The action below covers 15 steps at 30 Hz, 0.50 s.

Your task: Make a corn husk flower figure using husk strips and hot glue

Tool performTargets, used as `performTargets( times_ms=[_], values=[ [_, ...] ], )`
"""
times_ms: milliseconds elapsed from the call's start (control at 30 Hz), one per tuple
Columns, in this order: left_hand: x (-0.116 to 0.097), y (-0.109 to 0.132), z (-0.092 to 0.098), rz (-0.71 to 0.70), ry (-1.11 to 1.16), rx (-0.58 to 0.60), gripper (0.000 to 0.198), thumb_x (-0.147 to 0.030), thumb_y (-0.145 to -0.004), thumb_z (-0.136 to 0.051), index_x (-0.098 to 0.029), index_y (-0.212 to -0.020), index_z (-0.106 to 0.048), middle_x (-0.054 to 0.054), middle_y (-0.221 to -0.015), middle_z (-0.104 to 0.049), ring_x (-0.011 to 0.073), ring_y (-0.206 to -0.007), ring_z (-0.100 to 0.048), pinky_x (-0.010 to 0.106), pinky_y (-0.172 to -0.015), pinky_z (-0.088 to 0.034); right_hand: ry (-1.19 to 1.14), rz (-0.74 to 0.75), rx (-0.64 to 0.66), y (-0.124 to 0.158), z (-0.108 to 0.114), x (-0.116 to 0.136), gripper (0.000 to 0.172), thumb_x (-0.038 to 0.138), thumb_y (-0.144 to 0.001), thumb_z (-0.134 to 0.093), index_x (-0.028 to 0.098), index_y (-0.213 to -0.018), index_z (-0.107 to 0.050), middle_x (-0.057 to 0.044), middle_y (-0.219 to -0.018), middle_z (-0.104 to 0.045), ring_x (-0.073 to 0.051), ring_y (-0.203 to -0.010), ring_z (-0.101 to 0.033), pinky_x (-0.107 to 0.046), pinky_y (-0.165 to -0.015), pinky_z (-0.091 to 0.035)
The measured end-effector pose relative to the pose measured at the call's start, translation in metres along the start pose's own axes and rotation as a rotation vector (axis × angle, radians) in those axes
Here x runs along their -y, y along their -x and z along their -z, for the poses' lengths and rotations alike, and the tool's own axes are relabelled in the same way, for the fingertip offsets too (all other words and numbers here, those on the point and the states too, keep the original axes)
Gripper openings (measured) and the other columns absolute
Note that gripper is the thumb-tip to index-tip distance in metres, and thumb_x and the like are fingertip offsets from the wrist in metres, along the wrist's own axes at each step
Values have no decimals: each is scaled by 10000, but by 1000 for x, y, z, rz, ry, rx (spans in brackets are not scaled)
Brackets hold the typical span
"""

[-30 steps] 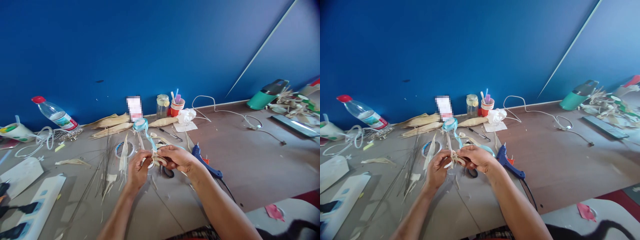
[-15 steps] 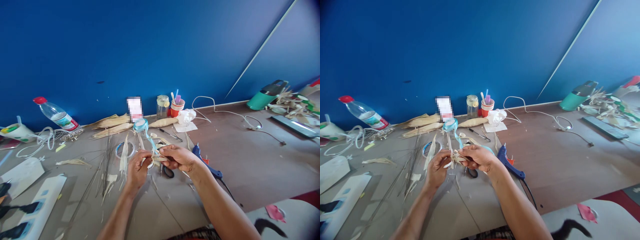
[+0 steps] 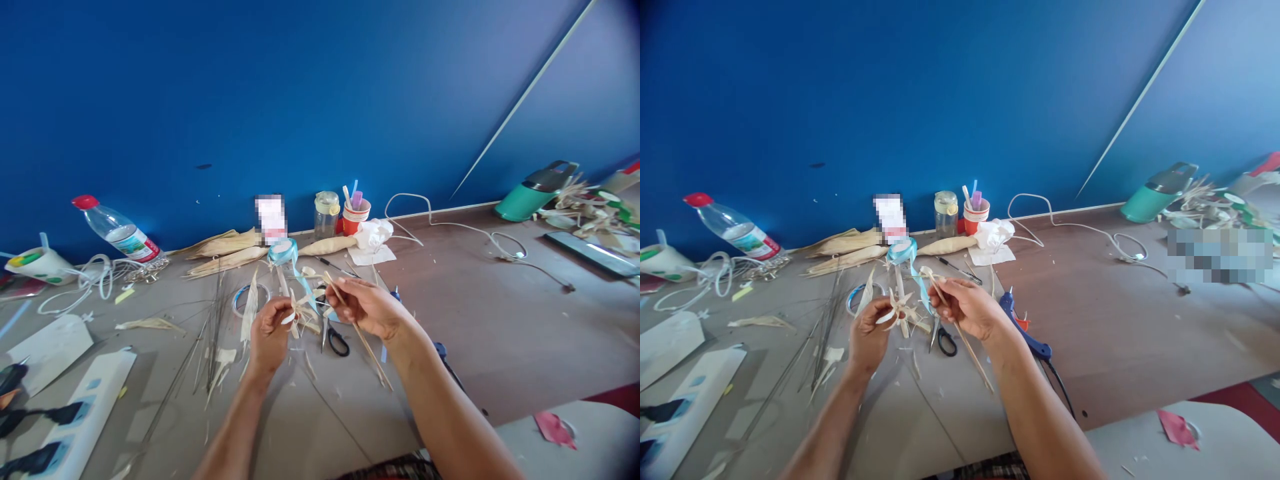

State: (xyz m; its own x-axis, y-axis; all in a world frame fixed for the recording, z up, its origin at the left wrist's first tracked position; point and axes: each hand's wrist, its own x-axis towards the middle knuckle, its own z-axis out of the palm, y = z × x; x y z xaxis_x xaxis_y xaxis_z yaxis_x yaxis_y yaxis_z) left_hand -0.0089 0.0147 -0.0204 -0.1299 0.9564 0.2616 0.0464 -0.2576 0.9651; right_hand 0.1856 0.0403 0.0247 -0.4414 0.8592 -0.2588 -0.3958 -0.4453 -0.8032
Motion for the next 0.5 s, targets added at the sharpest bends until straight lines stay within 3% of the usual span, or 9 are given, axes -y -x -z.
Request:
performTargets(
  times_ms=[100,233,367,500],
  values=[
    [0,-1,2,78,19,-72,108,-188,-670,-632,-179,-776,-646,-9,-674,-634,138,-642,-606,253,-658,-470,7,85,-94,1,-1,3,186,250,-720,-651,122,-853,-627,-20,-738,-589,-46,-486,-467,-189,-441,-322],
    [1,-2,3,173,39,-121,155,-219,-674,-643,-180,-824,-637,-11,-651,-646,146,-629,-622,260,-643,-478,165,137,-237,-2,0,3,185,227,-711,-621,140,-873,-609,15,-599,-544,-74,-487,-478,-203,-461,-361],
    [3,-2,2,166,65,-121,159,-242,-676,-652,-172,-817,-629,-7,-664,-649,144,-630,-628,265,-660,-477,557,144,-398,-15,2,-5,165,216,-761,-502,160,-895,-580,30,-491,-518,-119,-453,-492,-242,-473,-397],
    [3,-2,2,151,89,-78,186,-277,-676,-662,-163,-818,-623,-10,-648,-643,142,-613,-626,270,-661,-476,1048,277,-531,-33,5,-19,170,185,-746,-492,168,-858,-619,-39,-694,-604,-175,-635,-575,-297,-618,-431]
  ],
)
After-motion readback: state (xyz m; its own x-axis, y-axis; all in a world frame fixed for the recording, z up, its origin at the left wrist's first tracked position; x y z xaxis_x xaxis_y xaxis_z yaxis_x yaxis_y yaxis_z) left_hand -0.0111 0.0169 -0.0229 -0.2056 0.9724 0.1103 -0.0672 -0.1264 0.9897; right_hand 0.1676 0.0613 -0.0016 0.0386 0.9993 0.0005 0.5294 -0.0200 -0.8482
